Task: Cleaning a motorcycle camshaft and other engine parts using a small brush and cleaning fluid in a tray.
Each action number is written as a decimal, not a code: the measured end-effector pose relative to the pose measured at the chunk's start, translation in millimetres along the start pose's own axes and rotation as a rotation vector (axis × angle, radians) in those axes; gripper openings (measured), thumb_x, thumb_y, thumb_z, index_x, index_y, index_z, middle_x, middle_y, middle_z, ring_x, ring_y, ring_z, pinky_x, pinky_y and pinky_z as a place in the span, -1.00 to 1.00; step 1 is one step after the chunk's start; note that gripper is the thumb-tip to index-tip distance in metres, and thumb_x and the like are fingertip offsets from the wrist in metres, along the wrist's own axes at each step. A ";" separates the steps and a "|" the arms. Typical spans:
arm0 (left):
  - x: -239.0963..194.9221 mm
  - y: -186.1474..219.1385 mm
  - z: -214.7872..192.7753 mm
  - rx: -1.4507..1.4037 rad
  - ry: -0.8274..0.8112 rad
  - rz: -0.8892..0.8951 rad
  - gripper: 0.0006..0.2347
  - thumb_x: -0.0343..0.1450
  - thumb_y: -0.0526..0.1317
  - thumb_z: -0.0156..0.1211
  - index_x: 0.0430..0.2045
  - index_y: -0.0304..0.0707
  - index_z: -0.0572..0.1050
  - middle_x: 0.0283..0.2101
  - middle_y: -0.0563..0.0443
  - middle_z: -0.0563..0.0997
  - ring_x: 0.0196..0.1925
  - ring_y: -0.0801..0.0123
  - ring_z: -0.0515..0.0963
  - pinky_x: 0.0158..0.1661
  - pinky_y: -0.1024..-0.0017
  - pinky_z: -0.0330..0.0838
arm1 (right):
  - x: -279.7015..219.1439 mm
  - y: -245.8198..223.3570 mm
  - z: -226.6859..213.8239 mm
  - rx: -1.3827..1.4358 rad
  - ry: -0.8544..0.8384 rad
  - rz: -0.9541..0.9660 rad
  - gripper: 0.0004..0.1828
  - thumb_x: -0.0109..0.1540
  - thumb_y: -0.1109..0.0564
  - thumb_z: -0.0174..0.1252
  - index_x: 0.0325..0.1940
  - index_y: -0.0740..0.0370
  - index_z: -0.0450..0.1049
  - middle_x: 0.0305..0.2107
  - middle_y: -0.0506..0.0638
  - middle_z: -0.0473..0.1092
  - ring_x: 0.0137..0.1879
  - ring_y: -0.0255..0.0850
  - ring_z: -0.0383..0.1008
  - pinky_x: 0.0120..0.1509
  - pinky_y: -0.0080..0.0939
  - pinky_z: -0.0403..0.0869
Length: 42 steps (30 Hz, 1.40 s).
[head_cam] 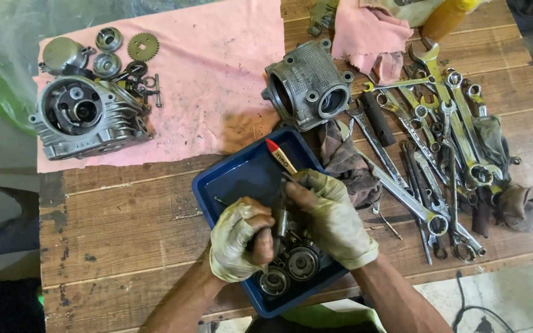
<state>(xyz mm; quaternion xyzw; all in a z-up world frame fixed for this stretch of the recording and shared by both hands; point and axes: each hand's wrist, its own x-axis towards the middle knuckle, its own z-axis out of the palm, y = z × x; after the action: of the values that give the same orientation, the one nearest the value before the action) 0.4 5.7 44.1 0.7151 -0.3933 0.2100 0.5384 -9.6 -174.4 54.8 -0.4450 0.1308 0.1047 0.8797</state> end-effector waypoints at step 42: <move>-24.1 -21.4 2.8 -0.039 0.056 -0.019 -0.89 0.42 -0.28 0.12 -0.42 -0.33 0.57 -0.38 -0.17 0.58 -0.45 -0.04 0.59 -0.41 0.18 0.55 | -7.8 2.5 37.1 -0.230 0.186 0.076 -0.83 0.18 0.20 0.35 -0.25 0.39 0.61 -0.58 0.12 0.47 -0.46 -0.25 0.41 -0.34 -0.26 0.43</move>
<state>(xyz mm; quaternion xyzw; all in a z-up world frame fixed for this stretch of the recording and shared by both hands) 2.4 13.6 12.7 0.7022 -0.3751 0.2170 0.5649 -12.6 -143.4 76.5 -0.5454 0.2157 0.1108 0.8023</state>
